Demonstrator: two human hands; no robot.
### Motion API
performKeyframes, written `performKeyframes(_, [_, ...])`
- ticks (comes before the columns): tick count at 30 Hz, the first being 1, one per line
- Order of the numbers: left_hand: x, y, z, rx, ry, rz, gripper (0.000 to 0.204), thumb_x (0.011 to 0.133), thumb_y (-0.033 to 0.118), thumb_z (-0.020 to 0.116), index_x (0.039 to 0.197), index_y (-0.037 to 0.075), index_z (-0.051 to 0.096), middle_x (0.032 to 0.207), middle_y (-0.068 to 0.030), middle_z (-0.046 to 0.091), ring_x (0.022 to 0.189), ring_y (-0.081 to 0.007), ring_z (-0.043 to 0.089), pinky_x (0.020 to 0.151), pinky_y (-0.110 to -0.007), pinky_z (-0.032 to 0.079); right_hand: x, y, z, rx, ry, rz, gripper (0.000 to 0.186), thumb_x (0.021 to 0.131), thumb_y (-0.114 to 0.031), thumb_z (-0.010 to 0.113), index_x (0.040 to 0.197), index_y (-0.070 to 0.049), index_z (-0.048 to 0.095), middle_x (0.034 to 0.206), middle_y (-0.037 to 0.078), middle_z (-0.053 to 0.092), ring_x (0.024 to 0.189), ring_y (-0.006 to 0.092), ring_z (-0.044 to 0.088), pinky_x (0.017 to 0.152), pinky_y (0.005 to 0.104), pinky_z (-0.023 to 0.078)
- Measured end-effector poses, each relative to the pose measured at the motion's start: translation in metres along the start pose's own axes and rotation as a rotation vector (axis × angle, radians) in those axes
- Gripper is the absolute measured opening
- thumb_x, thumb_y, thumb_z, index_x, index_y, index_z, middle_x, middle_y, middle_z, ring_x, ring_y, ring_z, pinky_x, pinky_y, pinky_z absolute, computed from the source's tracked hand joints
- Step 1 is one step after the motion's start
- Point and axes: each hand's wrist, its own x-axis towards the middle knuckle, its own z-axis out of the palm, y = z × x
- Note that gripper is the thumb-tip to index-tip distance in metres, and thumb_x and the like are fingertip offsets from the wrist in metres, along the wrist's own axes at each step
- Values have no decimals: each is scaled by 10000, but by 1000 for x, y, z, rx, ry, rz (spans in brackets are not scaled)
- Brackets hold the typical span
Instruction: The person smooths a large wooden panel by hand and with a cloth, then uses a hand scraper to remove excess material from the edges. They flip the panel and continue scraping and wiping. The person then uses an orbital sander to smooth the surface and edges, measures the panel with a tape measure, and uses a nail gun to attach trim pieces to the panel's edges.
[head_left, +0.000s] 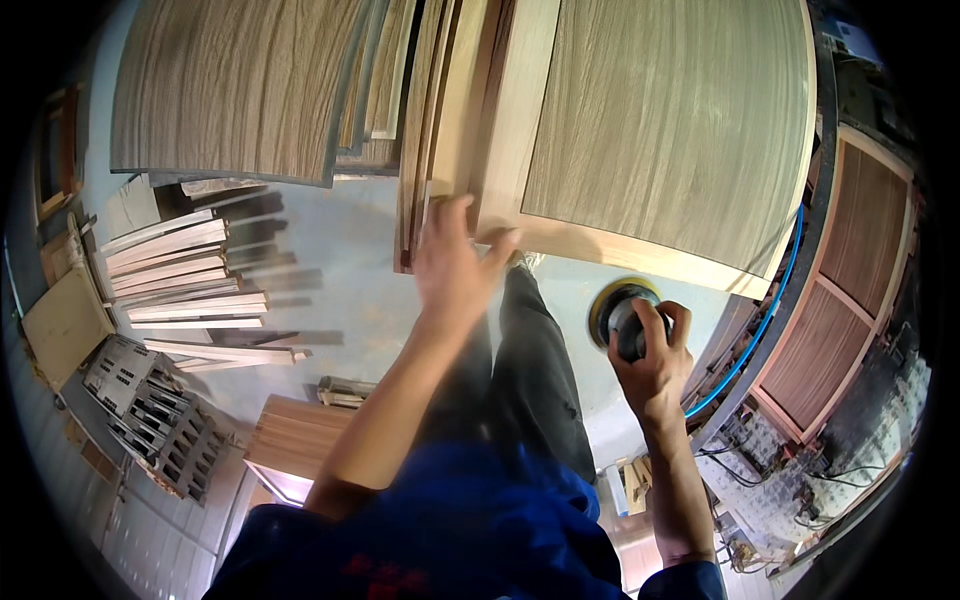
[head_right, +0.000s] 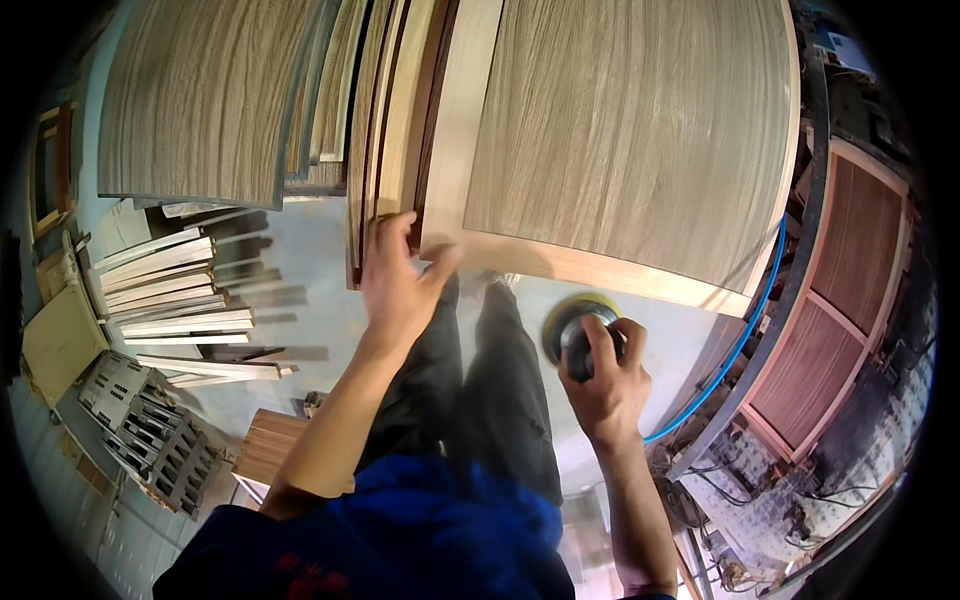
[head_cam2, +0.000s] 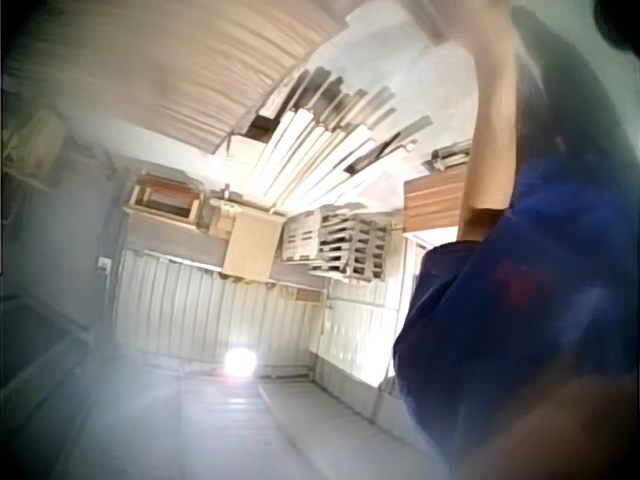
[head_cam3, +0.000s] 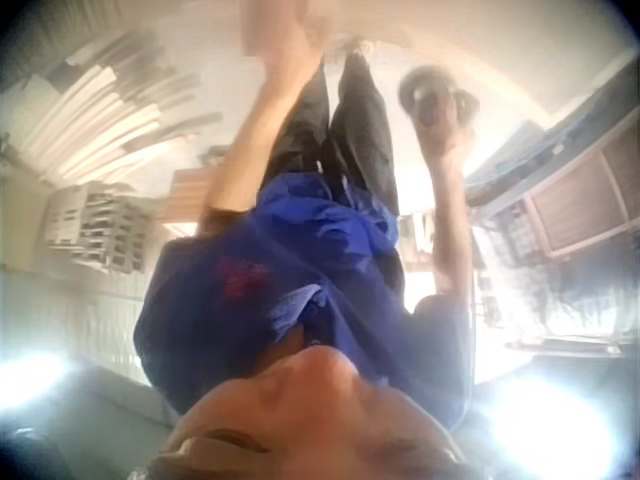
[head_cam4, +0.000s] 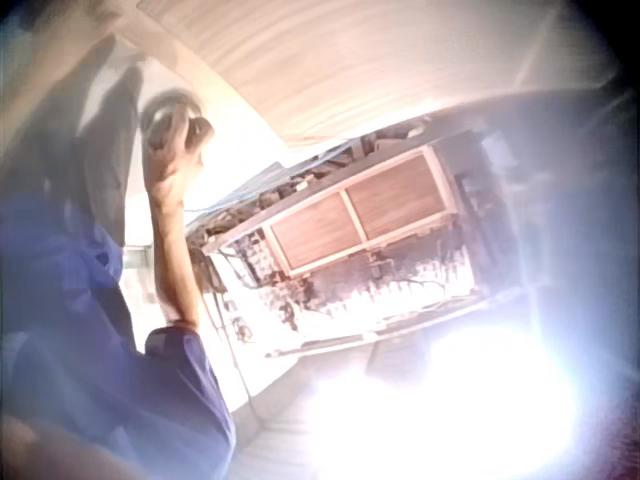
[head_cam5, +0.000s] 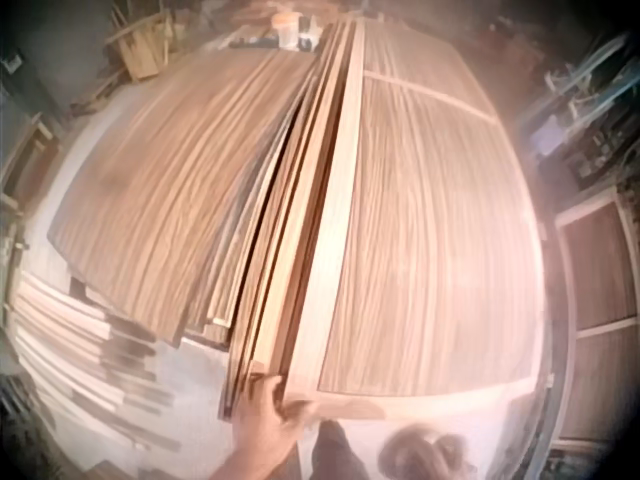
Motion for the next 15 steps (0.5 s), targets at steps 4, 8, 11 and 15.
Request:
performKeyframes(4, [0,-9,3,-114,-72,-67,431,929,257,799,1235,26,602,1014,-129,640,864,-286,623,785,-402,527,2,-10,9,24,48,-35,579,714,-132,876,1252,-189,670,1200,138,583,891,364,719,666,464,627])
performKeyframes(8, [-26,-48,-18,-337,-147,-172,215,1043,188,645,1186,27,644,1041,-142,666,859,-279,664,764,-393,541,40,-62,35,105,16,-177,595,725,-164,858,1283,-185,652,1227,163,600,892,354,731,674,443,630])
performKeyframes(11, [-51,-32,-31,-418,-63,-259,199,1101,200,575,1121,20,660,972,-76,672,875,-166,615,769,-326,519,61,-92,53,142,-169,-269,573,787,-124,763,1339,-193,625,1236,190,589,778,331,719,636,422,616])
performKeyframes(15, [-59,-38,-46,-594,-66,-214,207,1114,202,546,1061,22,631,944,-51,653,887,-148,596,828,-301,489,49,-76,45,77,-18,-341,484,835,-172,726,1301,-197,599,1144,169,558,779,311,704,615,373,603])
